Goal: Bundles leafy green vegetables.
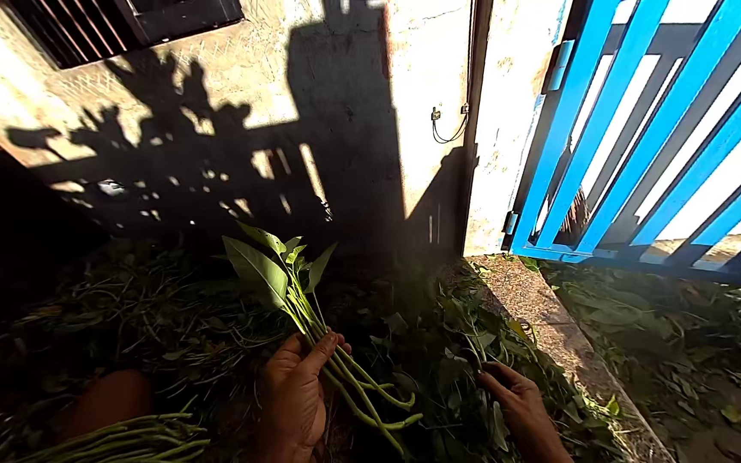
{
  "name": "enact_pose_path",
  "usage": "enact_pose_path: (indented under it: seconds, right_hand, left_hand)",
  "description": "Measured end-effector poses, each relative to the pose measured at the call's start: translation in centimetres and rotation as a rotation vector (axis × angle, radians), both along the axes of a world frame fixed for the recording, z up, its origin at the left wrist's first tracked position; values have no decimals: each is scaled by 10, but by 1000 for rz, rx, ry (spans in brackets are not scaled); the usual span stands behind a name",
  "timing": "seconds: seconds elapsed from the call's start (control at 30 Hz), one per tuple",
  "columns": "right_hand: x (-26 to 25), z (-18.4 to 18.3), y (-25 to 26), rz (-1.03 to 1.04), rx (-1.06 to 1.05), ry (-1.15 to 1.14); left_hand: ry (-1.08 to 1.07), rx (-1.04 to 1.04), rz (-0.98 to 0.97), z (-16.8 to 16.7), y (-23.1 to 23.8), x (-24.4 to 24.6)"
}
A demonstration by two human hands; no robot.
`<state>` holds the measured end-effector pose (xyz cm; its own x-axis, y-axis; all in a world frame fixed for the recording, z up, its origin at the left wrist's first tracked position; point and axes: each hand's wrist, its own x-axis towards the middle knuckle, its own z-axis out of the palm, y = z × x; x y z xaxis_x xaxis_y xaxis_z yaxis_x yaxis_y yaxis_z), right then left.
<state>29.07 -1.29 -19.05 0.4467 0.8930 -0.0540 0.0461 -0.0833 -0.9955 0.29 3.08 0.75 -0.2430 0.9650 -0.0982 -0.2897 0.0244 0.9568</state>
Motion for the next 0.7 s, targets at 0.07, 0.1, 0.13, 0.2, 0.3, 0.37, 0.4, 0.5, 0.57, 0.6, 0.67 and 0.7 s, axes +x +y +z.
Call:
enact_pose_path:
  seconds: [0.07, 0.1, 0.13, 0.2, 0.3, 0.37, 0.4, 0.5, 0.57, 0.6, 0.67, 0.7]
  right_hand:
    - [-12, 14, -9, -39, 132, 63]
    - [-19, 22, -13, -38, 199, 78]
    - [-25, 30, -16, -24, 263, 67]
    - [-36, 40, -21, 26, 378, -62]
    - [-49, 46, -22, 47, 531, -440]
    - [-57, 45, -18, 27, 599, -663]
    - [-61, 45, -17, 27, 615, -738]
    - [-69, 46, -15, 43, 632, -912]
    - [-74, 49, -16, 64, 639, -1000]
    - [-77, 51, -18, 82, 643, -1032]
    - [-84, 55, -21, 125, 649, -1080]
    - [-87, 57, -23, 146, 654, -1099]
  left_hand:
    - [11, -25, -32, -4, -1, 2]
    - [13, -34, -50, -6, -1, 3]
    - [14, -37, -74, -8, -1, 4]
    - [19, -42, -114, -11, -2, 8]
    - [27, -49, -164, -15, -4, 12]
    - [25, -47, -190, -15, -5, 14]
    - [18, -41, -206, -15, -6, 14]
    - [12, -44, -264, -13, -11, 15]
    - [27, -32, -294, -14, -12, 15]
    - [46, -21, -300, -14, -13, 16]
    - [97, 16, -315, -17, -13, 17]
    - [118, 34, -333, -18, -13, 17]
